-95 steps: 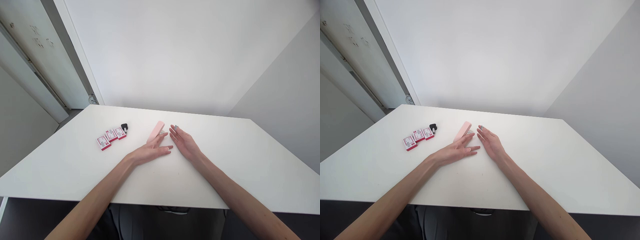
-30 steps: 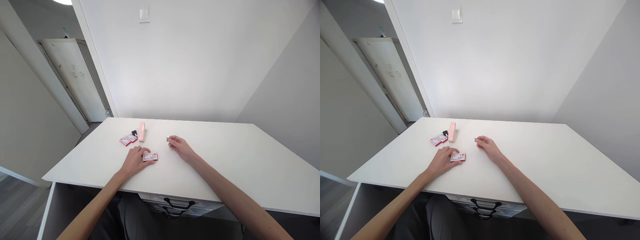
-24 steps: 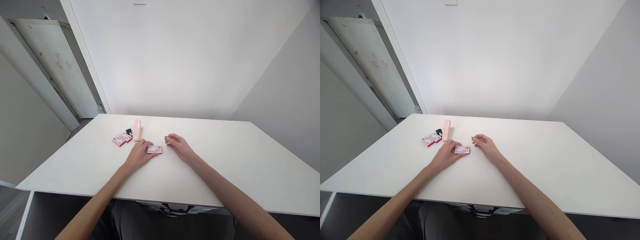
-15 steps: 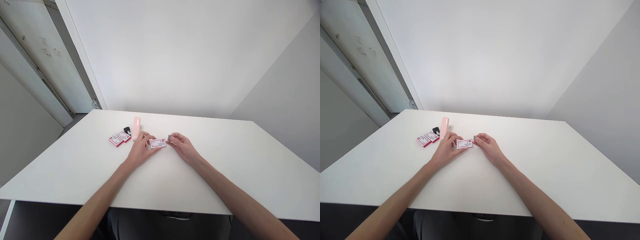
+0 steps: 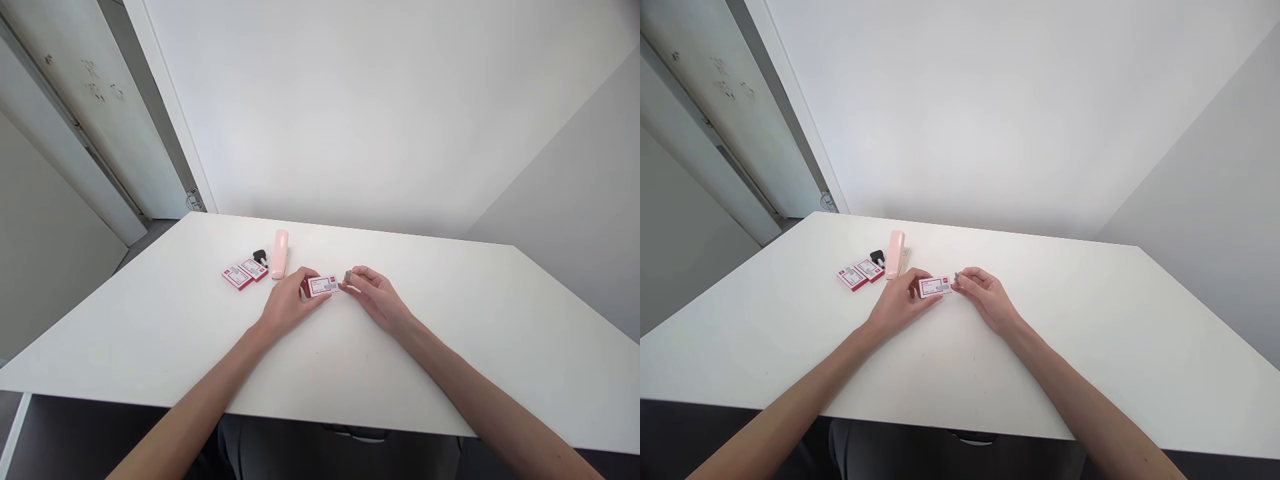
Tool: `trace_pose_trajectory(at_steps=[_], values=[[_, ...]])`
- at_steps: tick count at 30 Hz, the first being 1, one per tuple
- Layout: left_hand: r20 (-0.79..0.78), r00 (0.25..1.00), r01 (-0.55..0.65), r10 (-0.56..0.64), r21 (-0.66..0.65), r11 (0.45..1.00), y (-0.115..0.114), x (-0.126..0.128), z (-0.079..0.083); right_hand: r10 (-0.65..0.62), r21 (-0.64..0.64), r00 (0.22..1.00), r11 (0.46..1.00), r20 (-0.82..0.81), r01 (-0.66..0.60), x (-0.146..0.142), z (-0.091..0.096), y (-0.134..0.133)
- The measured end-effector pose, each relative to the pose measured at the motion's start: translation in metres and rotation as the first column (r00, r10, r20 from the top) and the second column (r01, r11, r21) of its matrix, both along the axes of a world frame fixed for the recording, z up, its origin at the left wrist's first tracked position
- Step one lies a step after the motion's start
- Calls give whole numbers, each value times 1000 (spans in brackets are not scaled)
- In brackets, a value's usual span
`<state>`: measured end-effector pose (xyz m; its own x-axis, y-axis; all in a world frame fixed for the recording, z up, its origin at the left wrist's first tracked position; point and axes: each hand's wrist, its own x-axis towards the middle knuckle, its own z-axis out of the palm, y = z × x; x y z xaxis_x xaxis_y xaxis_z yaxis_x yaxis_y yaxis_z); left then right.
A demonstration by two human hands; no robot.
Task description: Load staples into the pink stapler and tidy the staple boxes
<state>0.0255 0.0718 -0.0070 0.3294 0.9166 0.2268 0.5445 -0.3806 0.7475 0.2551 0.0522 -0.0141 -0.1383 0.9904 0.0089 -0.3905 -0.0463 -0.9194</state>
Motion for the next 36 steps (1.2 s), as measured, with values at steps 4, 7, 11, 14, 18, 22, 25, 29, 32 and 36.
trace_pose_trajectory(at_steps=[4,7,11,14,18,22,25,29,32,36], values=[[6,1000,25,-25,-11,1000,-1,-1,-2,24,16,1000,1000,-15,-24,1,0,0],[10,999,53,-53,-32,998,-2,-1,-1,48,30,999,998,-13,-48,1,-1,0],[-21,996,90,-92,-46,995,-1,-1,0,69,46,998,997,14,-69,1,0,-1],[-59,991,119,-120,-31,992,-1,-1,0,73,45,996,996,55,-76,3,0,-1],[-62,989,138,-138,4,990,1,-1,-2,36,4,980,999,195,-38,4,0,-1],[-89,984,157,-154,32,987,5,-1,-7,-37,24,933,999,359,30,2,0,-3],[-119,980,168,-159,76,983,6,-1,-11,-57,48,901,998,430,40,0,0,-4],[-140,990,56,-31,178,982,3,-1,-12,-107,80,871,994,479,78,0,-1,-4],[-211,971,-66,115,227,972,-1,0,-9,-172,140,832,983,528,115,0,-1,-5],[-307,932,-151,195,161,975,-4,0,-4,-214,232,803,968,556,97,-2,-1,-7]])
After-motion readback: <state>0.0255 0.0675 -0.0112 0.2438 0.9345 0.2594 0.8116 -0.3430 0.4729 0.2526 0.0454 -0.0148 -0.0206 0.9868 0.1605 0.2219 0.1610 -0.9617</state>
